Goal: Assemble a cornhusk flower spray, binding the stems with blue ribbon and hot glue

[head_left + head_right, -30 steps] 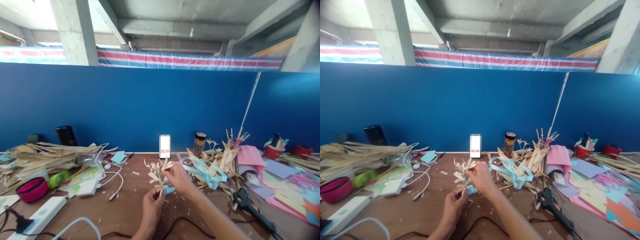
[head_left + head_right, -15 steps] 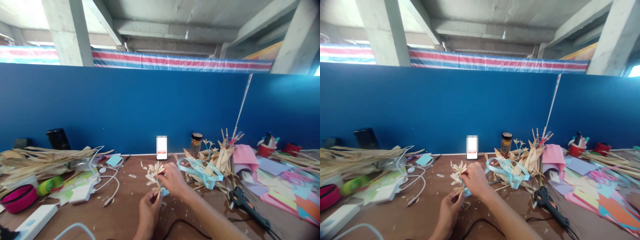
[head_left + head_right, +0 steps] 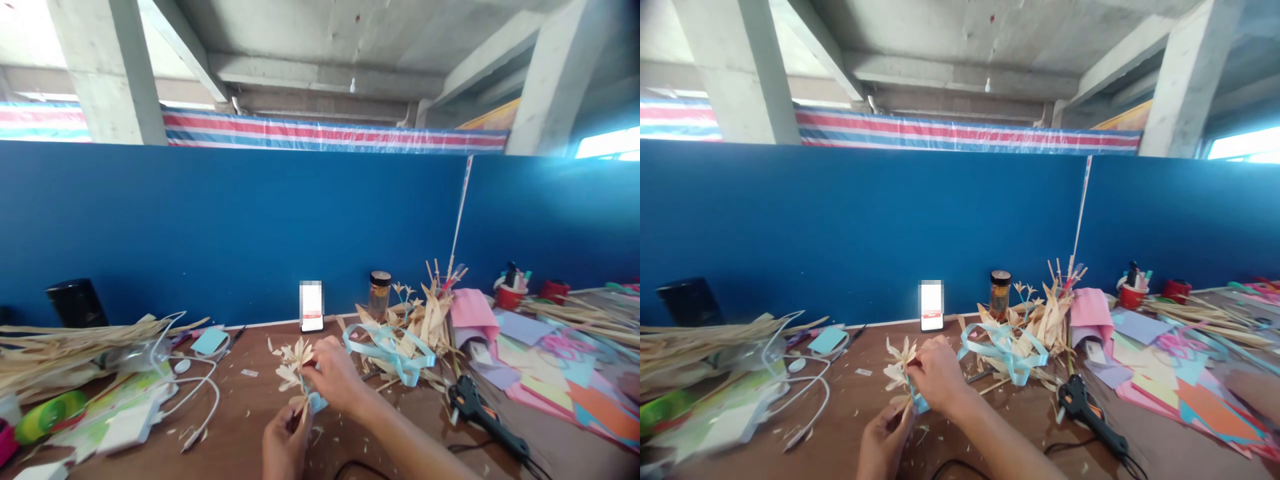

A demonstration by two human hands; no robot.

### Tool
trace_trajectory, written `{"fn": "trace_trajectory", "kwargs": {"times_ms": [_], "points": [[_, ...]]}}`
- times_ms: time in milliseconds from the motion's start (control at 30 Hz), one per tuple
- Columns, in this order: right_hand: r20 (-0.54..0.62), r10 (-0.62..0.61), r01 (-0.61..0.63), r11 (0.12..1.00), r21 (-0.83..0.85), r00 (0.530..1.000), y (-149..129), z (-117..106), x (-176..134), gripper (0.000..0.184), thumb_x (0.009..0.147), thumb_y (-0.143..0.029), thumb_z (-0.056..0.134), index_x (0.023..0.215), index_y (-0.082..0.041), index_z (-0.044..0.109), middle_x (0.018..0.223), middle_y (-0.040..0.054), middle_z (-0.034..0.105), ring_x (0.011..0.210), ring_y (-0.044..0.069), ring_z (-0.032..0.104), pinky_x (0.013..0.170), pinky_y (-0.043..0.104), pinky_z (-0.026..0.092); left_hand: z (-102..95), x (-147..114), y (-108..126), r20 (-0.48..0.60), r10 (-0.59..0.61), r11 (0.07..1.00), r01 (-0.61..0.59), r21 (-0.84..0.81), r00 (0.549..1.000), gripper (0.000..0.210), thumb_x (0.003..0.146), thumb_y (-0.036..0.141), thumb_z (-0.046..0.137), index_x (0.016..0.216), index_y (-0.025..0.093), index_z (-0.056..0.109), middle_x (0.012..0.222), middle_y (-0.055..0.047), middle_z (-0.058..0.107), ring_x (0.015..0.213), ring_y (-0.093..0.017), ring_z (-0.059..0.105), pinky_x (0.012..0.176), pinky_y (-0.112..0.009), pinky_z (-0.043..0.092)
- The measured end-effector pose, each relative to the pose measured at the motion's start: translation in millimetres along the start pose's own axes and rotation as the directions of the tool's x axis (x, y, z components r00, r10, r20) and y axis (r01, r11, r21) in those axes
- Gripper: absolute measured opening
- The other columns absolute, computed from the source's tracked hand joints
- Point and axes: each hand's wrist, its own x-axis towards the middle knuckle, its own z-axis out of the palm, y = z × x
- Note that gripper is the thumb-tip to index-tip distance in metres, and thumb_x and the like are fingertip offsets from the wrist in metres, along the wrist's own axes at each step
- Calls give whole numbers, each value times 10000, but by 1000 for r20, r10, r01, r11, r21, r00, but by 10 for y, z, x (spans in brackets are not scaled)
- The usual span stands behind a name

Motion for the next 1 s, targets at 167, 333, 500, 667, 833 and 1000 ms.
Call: {"fn": "trace_trajectory", "kwargs": {"times_ms": [167,333,500,667,833,1000], "points": [[-47,-13,15,998,54,999,-2,-13,7,129,767,-288,580,709,-191,643,740,4,578,804,151,466,683,226,321,-24,6,9,-7,29,998,-28,63,1000,411,519,506,682,690,133,708,488,5,589,422,-114,467,403,-195,391],[-49,-23,28,996,90,999,-11,-55,28,121,777,-280,570,747,-202,657,769,2,596,824,145,470,715,228,317,-15,-20,33,-11,95,991,-93,95,995,381,559,488,663,678,129,711,455,15,540,418,-103,425,410,-191,368],[-38,-45,48,995,90,998,-9,-70,28,114,774,-265,575,748,-198,664,757,0,606,811,141,481,712,224,318,1,-30,38,-10,50,998,-50,49,999,391,542,494,671,660,123,706,421,23,496,396,-96,387,393,-195,367],[-45,-16,20,997,81,999,7,-22,8,143,770,-297,579,711,-193,657,743,8,596,812,153,480,690,227,326,-7,-18,45,27,8,1000,-8,9,1000,381,534,475,686,682,124,708,407,29,478,392,-91,376,394,-196,378],[-32,-3,5,997,78,1000,12,-2,0,152,777,-298,568,712,-193,657,744,14,592,823,160,477,700,233,326,-6,-26,71,33,5,1000,-5,14,999,381,536,479,682,676,125,705,459,9,536,401,-93,396,398,-196,380],[-19,-14,16,997,70,1000,-5,-37,0,132,772,-272,571,708,-195,657,735,10,594,800,158,482,690,235,321,-24,-22,56,49,36,998,-38,40,998,355,577,460,665,688,126,708,467,11,544,419,-98,417,405,-187,377]]}}
